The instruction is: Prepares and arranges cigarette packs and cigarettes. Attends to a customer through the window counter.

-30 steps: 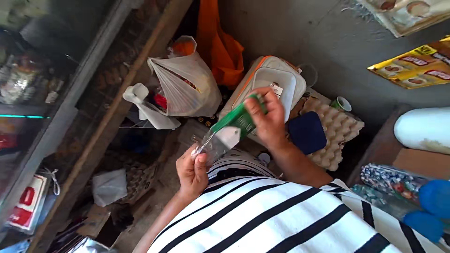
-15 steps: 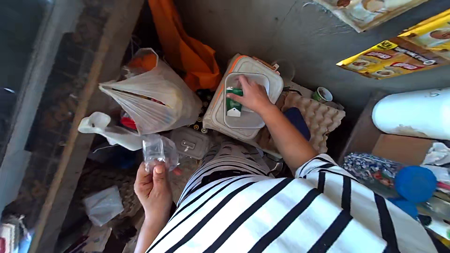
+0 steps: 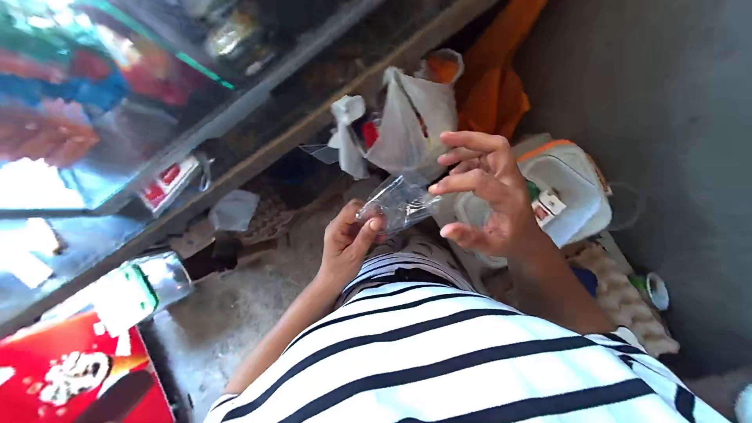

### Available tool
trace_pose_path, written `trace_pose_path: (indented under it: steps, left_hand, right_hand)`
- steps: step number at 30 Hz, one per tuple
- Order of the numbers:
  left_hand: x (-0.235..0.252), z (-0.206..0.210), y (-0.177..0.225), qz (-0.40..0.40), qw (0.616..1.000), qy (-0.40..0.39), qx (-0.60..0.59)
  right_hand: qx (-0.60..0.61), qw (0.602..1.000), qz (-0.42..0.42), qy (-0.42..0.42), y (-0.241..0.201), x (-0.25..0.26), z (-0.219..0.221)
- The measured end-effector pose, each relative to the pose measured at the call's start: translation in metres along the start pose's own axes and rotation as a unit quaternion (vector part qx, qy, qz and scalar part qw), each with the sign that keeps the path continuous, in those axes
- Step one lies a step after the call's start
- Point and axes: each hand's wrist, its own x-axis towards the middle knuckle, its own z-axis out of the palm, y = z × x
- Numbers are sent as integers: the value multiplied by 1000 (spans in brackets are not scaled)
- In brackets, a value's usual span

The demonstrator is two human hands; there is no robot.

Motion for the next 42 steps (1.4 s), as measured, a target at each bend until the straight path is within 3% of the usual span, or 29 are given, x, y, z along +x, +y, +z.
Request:
trace_pose_path:
  steps: [5,7,9,11,13,15,21,25,29,35,38,42]
  left_hand:
    - [-36,-49,2,12,998,53,-38]
    - [-56,-76,3,16,993,117,-9]
    - [-79,-109,6,36,973,203,106]
    - [-103,-149,14,64,924,252,282]
    - [-129,-188,22,50,878,251,404]
    - [-155,-229,25,33,856,246,453]
    - [-226,-361,32,23,890,332,311]
    - [-260,-416,27,27,920,377,106]
    - [-282,-450,17,8,896,445,-1]
    - [-295,-490,25,5,850,522,76]
    - [-300,-516,35,7,818,556,149]
    - [-303,-553,39,9,789,571,225]
  right_hand:
    - [26,986,-37,-160,-7,41,58]
    - [39,979,-51,-192,-13,56,98]
    - [13,977,-64,-204,-22,68,145]
    - [-28,975,-79,-207,-36,79,201]
    - [-50,968,-99,-224,-54,88,265]
    - [-51,960,-123,-247,-75,95,334]
    - [15,931,-190,-310,-128,127,509]
    - [88,936,-130,-316,-144,161,565]
    - [5,947,-86,-309,-132,200,608]
    - [-175,892,-89,-407,-128,238,708]
    - [-250,870,-90,-415,-123,244,756]
    - [-312,835,-67,-448,-118,253,785]
